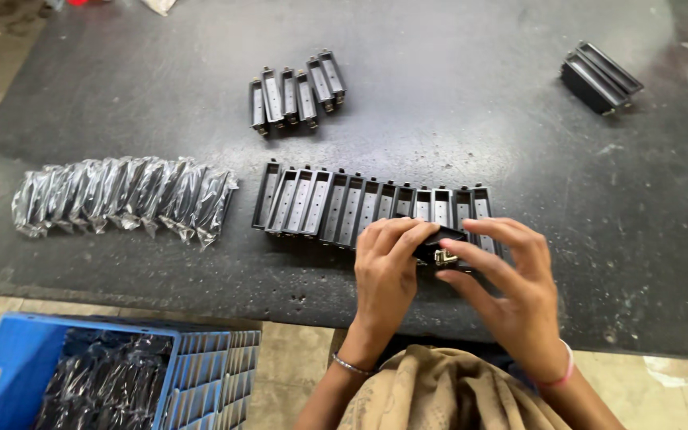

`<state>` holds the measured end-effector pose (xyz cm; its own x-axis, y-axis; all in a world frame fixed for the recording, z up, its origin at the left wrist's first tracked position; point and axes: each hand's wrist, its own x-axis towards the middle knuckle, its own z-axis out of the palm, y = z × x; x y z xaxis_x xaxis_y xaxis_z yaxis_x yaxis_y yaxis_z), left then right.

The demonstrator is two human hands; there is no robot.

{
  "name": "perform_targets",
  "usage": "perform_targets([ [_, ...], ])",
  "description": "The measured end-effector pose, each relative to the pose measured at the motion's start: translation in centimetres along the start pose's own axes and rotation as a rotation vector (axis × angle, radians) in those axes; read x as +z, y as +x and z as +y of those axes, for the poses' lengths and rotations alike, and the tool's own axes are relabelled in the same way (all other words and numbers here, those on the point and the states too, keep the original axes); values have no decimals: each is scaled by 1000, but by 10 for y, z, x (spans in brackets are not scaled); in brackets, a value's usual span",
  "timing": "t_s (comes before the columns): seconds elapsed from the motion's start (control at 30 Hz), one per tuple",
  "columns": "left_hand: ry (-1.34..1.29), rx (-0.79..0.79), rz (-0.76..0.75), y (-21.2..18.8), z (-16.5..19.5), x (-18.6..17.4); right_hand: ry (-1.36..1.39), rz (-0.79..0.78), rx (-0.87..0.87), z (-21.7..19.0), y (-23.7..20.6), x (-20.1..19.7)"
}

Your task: The person picks up small black rectangular metal parts from a table, aligns them into neat rows, and then places each part into a clear plastic bag. The person handles the parts by hand and arranges them into organized stacks before packaging.

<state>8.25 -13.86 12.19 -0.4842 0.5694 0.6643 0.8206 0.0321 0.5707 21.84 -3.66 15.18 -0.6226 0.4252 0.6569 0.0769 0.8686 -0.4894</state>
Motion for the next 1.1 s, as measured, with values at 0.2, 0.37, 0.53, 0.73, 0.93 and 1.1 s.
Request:
perform_targets([
  [0.2,20,15,-24,-2,-1,-1,-44,-4,-16,-6,9,1],
  [0.37,15,-35,-49,-4,0,-2,-36,-4,-8,-5,6,4],
  [0.53,16,28,2,-1,-5,0,91,-22,61,9,2,0],
  [0.73,60,225,26,13,-17,7,803,-204,783,50,-6,14],
  [0.93,74,333,-73,24,-28,28,1309,-179,993,88,-24,26],
  [1.1,156,311,-9,65,-70,26,1153,-126,1003,118,-18,21],
])
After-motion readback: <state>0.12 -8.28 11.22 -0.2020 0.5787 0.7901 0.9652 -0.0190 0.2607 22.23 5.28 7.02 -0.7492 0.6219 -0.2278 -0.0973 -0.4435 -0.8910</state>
